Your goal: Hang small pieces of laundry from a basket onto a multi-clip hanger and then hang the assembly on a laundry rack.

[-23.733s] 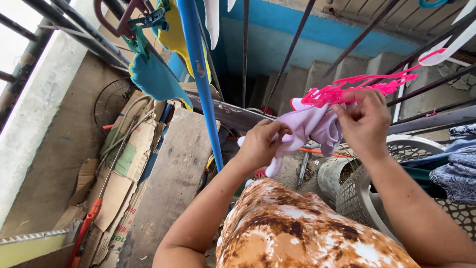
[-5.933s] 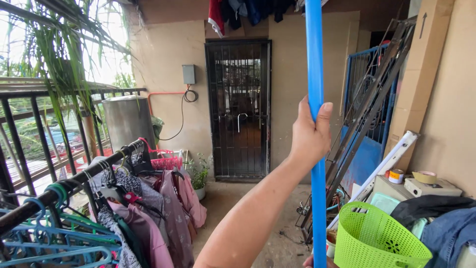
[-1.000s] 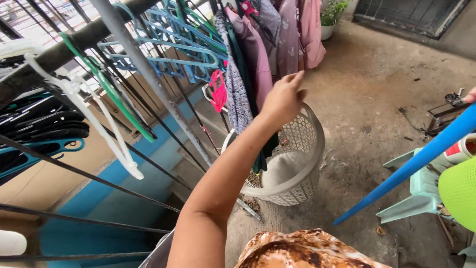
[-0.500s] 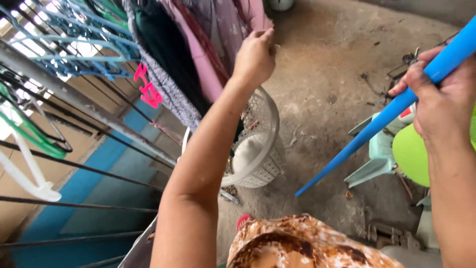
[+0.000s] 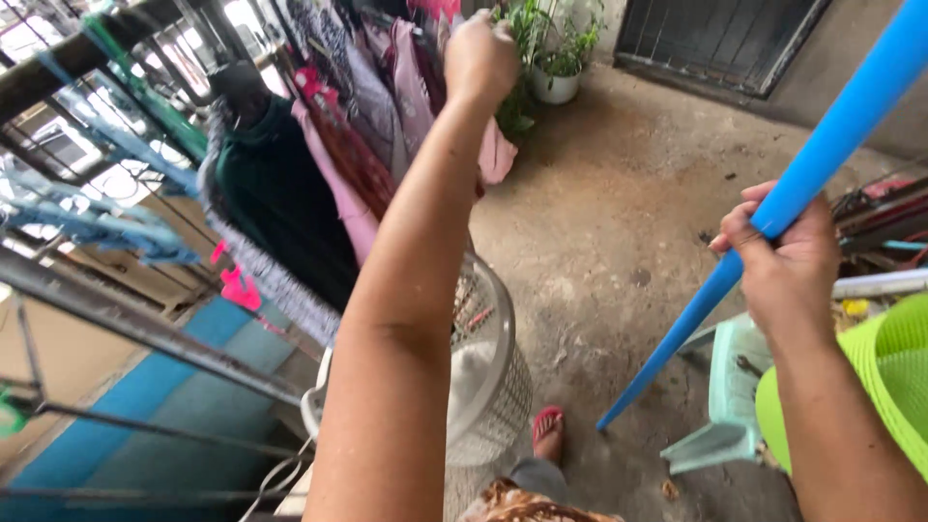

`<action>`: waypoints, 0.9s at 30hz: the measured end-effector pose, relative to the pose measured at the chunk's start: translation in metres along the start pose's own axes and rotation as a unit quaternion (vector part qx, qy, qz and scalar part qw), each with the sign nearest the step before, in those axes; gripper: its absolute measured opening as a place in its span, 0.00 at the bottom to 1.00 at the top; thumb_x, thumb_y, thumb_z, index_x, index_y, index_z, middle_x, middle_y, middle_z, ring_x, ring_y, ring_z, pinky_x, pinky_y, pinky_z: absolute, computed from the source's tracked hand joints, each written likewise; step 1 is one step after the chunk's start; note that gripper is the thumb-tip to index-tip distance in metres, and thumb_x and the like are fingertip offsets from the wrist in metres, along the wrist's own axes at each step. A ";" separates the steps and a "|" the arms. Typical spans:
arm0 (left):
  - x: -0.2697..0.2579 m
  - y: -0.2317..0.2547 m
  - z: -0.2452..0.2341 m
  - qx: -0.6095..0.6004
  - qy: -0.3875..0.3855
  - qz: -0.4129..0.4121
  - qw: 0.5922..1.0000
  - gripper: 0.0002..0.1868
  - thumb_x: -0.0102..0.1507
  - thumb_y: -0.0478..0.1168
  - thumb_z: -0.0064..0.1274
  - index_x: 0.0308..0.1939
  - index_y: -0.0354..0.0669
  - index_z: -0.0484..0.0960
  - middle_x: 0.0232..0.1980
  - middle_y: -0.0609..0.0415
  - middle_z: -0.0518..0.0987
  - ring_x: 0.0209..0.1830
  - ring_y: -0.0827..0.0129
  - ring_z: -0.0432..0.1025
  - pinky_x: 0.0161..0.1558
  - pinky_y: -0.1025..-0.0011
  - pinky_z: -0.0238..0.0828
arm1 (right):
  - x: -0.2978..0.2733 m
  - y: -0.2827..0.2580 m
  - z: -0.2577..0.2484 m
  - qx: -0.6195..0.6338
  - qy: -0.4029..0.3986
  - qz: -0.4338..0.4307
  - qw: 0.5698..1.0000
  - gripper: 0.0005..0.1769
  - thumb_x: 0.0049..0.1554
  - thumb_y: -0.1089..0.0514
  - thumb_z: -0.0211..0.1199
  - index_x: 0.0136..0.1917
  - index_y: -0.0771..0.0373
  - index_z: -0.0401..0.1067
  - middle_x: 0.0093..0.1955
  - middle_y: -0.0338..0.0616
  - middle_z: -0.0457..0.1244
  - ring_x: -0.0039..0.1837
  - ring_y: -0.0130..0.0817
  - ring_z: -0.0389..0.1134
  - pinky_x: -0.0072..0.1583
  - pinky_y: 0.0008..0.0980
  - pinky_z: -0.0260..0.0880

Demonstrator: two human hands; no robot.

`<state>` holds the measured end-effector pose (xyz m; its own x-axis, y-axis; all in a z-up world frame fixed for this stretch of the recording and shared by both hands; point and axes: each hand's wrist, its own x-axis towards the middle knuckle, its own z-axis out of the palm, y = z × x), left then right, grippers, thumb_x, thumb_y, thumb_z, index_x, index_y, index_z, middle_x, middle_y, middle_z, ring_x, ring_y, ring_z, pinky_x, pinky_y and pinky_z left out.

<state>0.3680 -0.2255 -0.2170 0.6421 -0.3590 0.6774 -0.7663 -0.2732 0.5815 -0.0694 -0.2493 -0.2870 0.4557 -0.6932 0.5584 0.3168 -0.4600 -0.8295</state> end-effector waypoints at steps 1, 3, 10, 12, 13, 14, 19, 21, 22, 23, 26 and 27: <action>0.027 -0.019 0.008 0.004 0.057 0.015 0.998 0.13 0.62 0.43 0.52 0.45 0.40 0.85 0.41 0.38 0.83 0.43 0.44 0.78 0.47 0.56 0.74 | 0.017 0.009 0.006 -0.019 -0.002 0.007 1.000 0.14 0.69 0.72 0.62 0.61 0.62 0.62 0.48 0.39 0.62 0.46 0.29 0.68 0.53 0.32 0.73; 0.069 -0.068 0.035 0.010 0.104 0.027 0.994 0.12 0.61 0.43 0.52 0.40 0.41 0.86 0.37 0.38 0.84 0.38 0.42 0.78 0.42 0.54 0.74 | 0.035 0.027 0.017 -0.039 -0.003 0.023 0.999 0.14 0.68 0.71 0.62 0.62 0.62 0.62 0.47 0.39 0.63 0.46 0.29 0.68 0.53 0.31 0.72; 0.187 -0.129 0.053 0.032 0.128 -0.158 0.979 0.21 0.64 0.52 0.50 0.36 0.36 0.86 0.39 0.37 0.84 0.43 0.46 0.79 0.47 0.56 0.74 | 0.129 0.075 0.051 -0.050 -0.080 0.058 0.994 0.15 0.62 0.71 0.59 0.61 0.62 0.63 0.43 0.40 0.62 0.44 0.30 0.67 0.50 0.31 0.71; 0.205 -0.135 0.055 0.010 0.126 -0.203 0.971 0.21 0.63 0.52 0.49 0.38 0.37 0.87 0.41 0.37 0.84 0.45 0.46 0.79 0.49 0.57 0.75 | 0.140 0.083 0.054 -0.054 -0.092 0.077 0.991 0.15 0.61 0.70 0.59 0.60 0.63 0.63 0.43 0.40 0.62 0.44 0.30 0.67 0.50 0.31 0.71; 0.209 -0.136 0.057 0.035 0.089 -0.233 0.968 0.23 0.64 0.54 0.50 0.42 0.36 0.86 0.45 0.36 0.84 0.49 0.47 0.78 0.52 0.59 0.74 | 0.143 0.086 0.051 -0.065 -0.090 0.097 0.989 0.14 0.61 0.69 0.59 0.60 0.63 0.63 0.42 0.41 0.62 0.44 0.30 0.67 0.49 0.32 0.71; 0.216 -0.137 0.056 0.060 0.053 -0.260 0.962 0.25 0.64 0.57 0.51 0.45 0.36 0.85 0.48 0.36 0.83 0.53 0.48 0.78 0.55 0.60 0.74 | 0.145 0.090 0.051 -0.073 -0.087 0.116 0.987 0.14 0.61 0.68 0.59 0.59 0.63 0.64 0.42 0.42 0.62 0.43 0.31 0.67 0.49 0.32 0.71; 0.252 -0.192 0.085 0.073 -0.057 -0.345 0.934 0.22 0.64 0.52 0.48 0.53 0.40 0.82 0.55 0.42 0.81 0.58 0.54 0.76 0.57 0.64 0.72 | 0.155 0.119 0.043 -0.013 -0.092 0.108 0.990 0.16 0.60 0.65 0.61 0.61 0.64 0.63 0.42 0.42 0.62 0.43 0.30 0.66 0.49 0.31 0.70; 0.258 -0.210 0.098 0.118 -0.108 -0.329 0.931 0.21 0.67 0.50 0.44 0.55 0.41 0.82 0.57 0.43 0.80 0.59 0.52 0.75 0.58 0.62 0.71 | 0.154 0.121 0.041 0.002 -0.095 0.113 0.989 0.17 0.60 0.65 0.61 0.61 0.64 0.63 0.43 0.42 0.62 0.43 0.30 0.66 0.49 0.31 0.69; 0.261 -0.208 0.097 0.132 -0.132 -0.323 0.928 0.20 0.67 0.47 0.43 0.55 0.40 0.82 0.57 0.43 0.81 0.59 0.53 0.76 0.57 0.63 0.73 | 0.156 0.123 0.040 0.003 -0.097 0.114 0.989 0.17 0.59 0.65 0.61 0.62 0.64 0.63 0.43 0.42 0.62 0.43 0.30 0.66 0.48 0.31 0.69; 0.265 -0.206 0.095 0.145 -0.156 -0.317 0.924 0.20 0.68 0.45 0.43 0.55 0.39 0.82 0.56 0.44 0.82 0.59 0.55 0.78 0.57 0.65 0.75 | 0.158 0.125 0.040 0.004 -0.099 0.115 0.988 0.18 0.59 0.65 0.62 0.62 0.64 0.64 0.43 0.42 0.62 0.43 0.30 0.66 0.48 0.31 0.69; 0.270 -0.196 0.093 0.106 -0.051 -0.350 0.929 0.19 0.65 0.47 0.49 0.53 0.40 0.83 0.55 0.42 0.81 0.58 0.55 0.76 0.56 0.65 0.74 | 0.164 0.128 0.040 0.011 -0.106 0.122 0.987 0.18 0.59 0.65 0.62 0.62 0.64 0.64 0.44 0.42 0.62 0.43 0.30 0.66 0.48 0.31 0.69; 0.264 -0.180 0.081 0.107 -0.051 -0.350 0.929 0.19 0.65 0.47 0.49 0.53 0.40 0.83 0.55 0.42 0.81 0.58 0.55 0.76 0.56 0.65 0.74 | 0.164 0.129 0.040 0.012 -0.107 0.123 0.987 0.18 0.59 0.65 0.62 0.62 0.64 0.64 0.44 0.42 0.62 0.43 0.30 0.66 0.48 0.31 0.69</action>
<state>0.6738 -0.3436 -0.1793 0.9879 -0.1053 0.1139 -0.1550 -0.6393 0.7532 0.0794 -0.4006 -0.3023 0.6854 -0.6478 0.3325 0.1940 -0.2776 -0.9409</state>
